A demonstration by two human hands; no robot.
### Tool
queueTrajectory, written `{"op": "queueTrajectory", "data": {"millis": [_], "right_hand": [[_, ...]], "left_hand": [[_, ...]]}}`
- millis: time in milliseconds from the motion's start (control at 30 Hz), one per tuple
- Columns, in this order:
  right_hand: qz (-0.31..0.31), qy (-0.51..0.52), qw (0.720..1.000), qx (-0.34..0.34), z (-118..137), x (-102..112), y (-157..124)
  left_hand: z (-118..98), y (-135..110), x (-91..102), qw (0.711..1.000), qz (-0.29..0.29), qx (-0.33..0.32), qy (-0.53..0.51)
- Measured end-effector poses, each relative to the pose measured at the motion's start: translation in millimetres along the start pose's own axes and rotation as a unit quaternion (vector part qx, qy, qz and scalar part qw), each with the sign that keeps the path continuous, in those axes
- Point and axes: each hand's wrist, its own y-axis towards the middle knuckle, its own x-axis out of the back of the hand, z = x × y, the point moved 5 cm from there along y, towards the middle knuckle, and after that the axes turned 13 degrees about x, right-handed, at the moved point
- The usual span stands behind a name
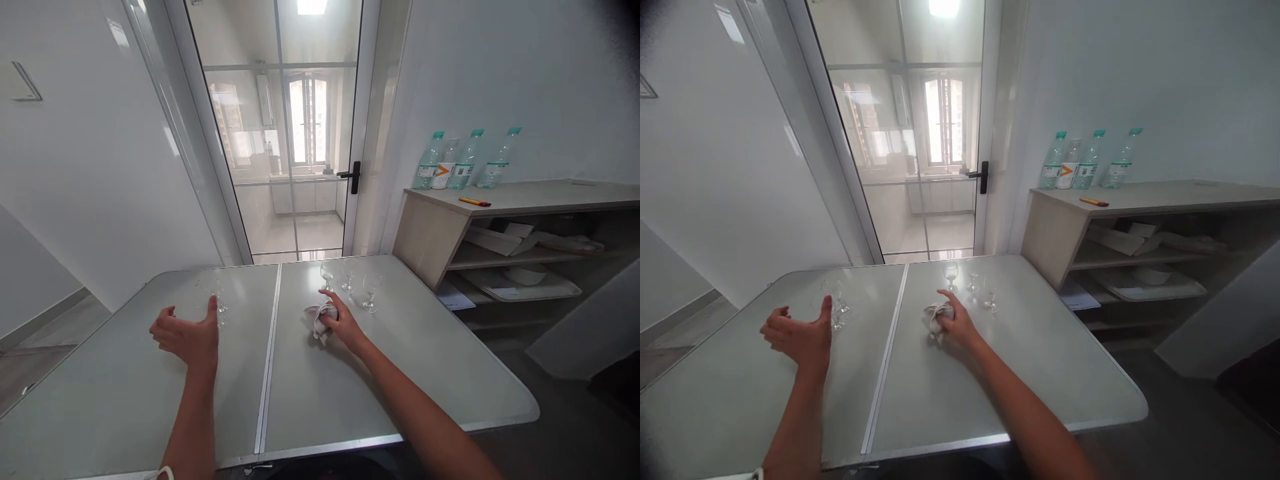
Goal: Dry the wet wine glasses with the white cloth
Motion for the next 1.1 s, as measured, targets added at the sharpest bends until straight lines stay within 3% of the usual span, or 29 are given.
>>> {"op": "queueTrajectory", "data": {"millis": [267,467,600,667,733,800,933,1000,1100], "right_hand": [[-0.017,0.084,0.996,-0.026,-16.9,-2.5,-2.2],[0.040,0.049,0.998,0.018,-14.0,-5.1,1.5],[0.058,-0.065,0.992,0.096,-1.9,-4.6,2.5],[0.053,-0.186,0.967,0.166,10.0,-1.7,1.6],[0.052,-0.276,0.937,0.207,19.2,-0.3,-0.1],[0.054,-0.298,0.931,0.205,21.5,0.0,-0.5],[-0.054,-0.227,0.969,0.084,5.5,8.5,2.5],[-0.137,-0.161,0.977,0.026,-5.6,14.0,2.8],[-0.191,-0.082,0.978,-0.012,-15.5,14.7,3.5]], "left_hand": [[33.3,2.8,-41.1,0.983,0.135,0.050,0.113],[39.0,4.0,-52.3,0.978,0.161,0.056,0.118],[36.4,4.5,-54.5,0.985,0.140,0.036,0.092],[26.2,0.4,-53.6,0.990,0.127,-0.004,0.056],[8.9,-11.5,-52.9,0.988,0.139,-0.070,-0.004],[-10.1,-33.2,-55.3,0.966,0.204,-0.140,-0.072],[-37.0,-96.7,-64.6,0.874,0.388,-0.255,-0.139],[-43.9,-125.5,-64.9,0.840,0.427,-0.305,-0.142],[-49.1,-152.1,-62.8,0.823,0.437,-0.338,-0.132]]}}
